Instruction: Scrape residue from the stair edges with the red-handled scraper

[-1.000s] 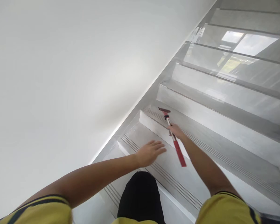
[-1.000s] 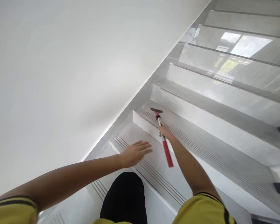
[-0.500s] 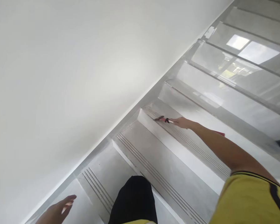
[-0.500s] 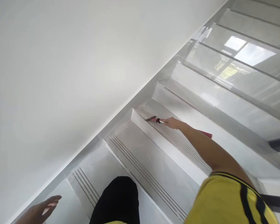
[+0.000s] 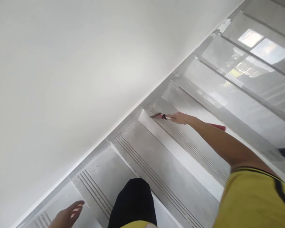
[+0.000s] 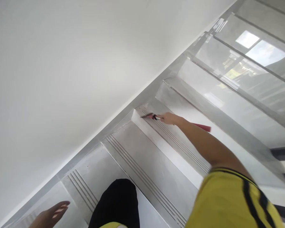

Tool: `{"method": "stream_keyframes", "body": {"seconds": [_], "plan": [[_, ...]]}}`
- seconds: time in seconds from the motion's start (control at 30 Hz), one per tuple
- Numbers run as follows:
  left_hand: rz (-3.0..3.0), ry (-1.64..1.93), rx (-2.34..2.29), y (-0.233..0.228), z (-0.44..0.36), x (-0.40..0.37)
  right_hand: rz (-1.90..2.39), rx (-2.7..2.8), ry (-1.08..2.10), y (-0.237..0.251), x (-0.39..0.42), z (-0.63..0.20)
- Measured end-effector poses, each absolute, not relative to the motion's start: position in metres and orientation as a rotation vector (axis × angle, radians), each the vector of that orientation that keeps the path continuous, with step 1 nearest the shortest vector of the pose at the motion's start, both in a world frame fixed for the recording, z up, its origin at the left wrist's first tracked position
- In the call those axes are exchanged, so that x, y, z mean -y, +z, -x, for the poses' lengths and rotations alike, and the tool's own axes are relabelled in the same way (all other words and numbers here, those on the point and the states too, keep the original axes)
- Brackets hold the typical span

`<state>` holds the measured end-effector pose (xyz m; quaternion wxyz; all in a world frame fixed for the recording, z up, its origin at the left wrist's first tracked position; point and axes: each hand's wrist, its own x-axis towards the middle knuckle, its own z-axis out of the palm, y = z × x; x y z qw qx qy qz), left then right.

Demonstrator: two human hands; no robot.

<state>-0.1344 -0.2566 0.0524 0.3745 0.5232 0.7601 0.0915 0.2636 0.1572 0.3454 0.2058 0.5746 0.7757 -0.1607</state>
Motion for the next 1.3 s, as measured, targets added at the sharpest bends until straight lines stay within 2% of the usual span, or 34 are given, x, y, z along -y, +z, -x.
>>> {"method": "stream_keyframes", "body": {"seconds": [0.13, 0.33, 0.57, 0.67, 0.8, 0.87, 1.17, 1.3], "plan": [[-1.298, 0.31, -1.702, 0.071, 0.113, 0.235, -1.518, -2.251, -0.368, 0.34, -0.179, -0.216], [-1.199, 0.308, -1.776, 0.055, 0.146, 0.255, -1.512, -2.149, -0.42, 0.353, -0.133, -0.266], [-1.199, 0.344, -1.773, 0.073, 0.142, 0.263, -1.497, -2.294, -0.494, 0.342, -0.16, -0.189], [-1.236, 0.343, -1.747, 0.076, 0.146, 0.261, -1.548, -2.114, -0.586, 0.35, -0.141, -0.227], [-1.23, 0.254, -1.774, 0.058, 0.165, 0.266, -1.672, -1.822, -0.757, 0.363, -0.087, -0.32], [-1.22, 0.231, -1.769, 0.05, 0.169, 0.268, -1.729, -1.804, -0.777, 0.362, -0.074, -0.34], [-1.362, 0.208, -1.736, 0.061, 0.128, 0.256, -1.607, -2.031, -0.578, 0.346, -0.147, -0.236], [-1.476, 0.302, -1.678, 0.075, 0.128, 0.233, -1.632, -1.978, -0.592, 0.355, -0.115, -0.277]]}}
